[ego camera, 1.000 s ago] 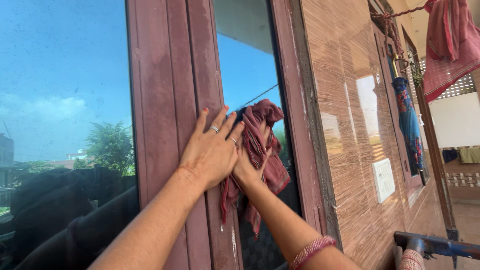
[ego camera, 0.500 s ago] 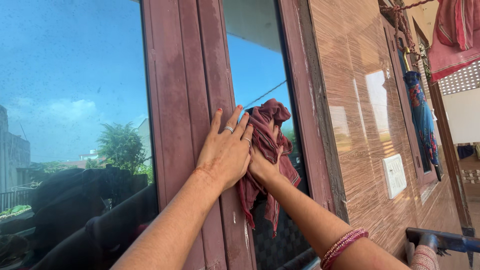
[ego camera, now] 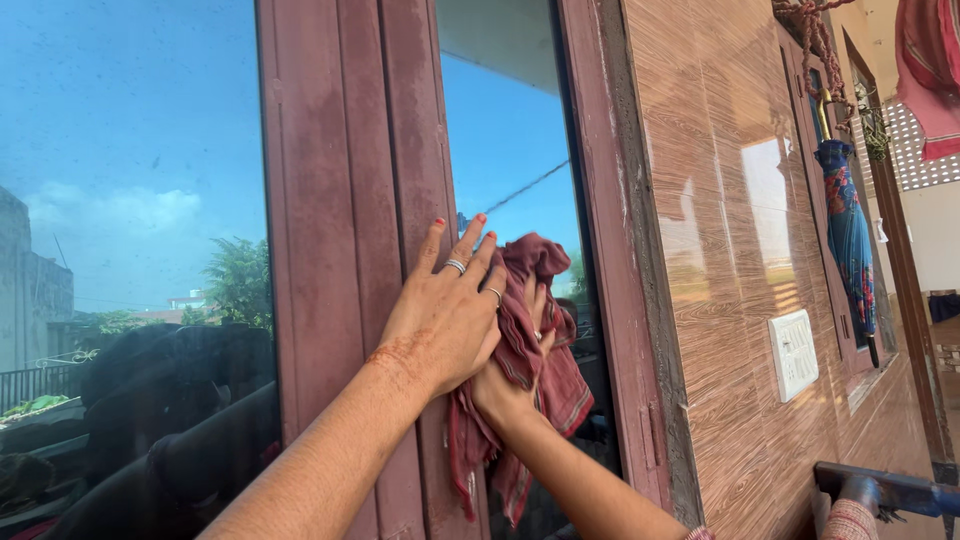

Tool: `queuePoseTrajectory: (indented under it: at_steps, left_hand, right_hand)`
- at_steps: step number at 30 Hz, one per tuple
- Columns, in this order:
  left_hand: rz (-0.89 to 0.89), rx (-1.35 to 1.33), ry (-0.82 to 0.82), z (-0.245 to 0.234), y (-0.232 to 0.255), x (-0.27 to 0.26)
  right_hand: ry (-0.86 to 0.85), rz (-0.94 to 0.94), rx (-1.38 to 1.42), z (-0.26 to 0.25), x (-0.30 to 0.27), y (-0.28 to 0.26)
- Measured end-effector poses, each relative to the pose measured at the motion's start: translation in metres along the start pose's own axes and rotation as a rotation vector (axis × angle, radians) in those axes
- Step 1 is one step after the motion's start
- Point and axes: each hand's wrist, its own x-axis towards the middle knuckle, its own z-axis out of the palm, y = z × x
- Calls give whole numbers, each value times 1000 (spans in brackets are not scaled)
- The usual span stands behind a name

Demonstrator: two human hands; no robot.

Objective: The person wipes the wooden window frame and glass panes with a maroon cloth. They clean the vertical and horizontal sections of the frame, moving from the lower sections upward and across the window.

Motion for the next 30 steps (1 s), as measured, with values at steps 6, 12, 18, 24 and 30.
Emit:
queuePoseTrajectory:
  at_steps: [6,12,18,24,30]
  left_hand:
    - [-156,-63,136,26,13,1]
    - [-107,-151,68,28,44,-36]
    - [-104,-25,32,22,35,-37]
    - [-135,1,168,12,-2,-9]
    - [-54,2,45,1,24,-26]
  right_hand:
    - [39,-156,-264,-3,14,1]
    - [21,-117,-182,8,-28,17]
    - [-199,-76,-126,-35,-14,0]
    - [-126,-119,59,-40,49,-1]
    - [-87,-149,126,-39,-38,0]
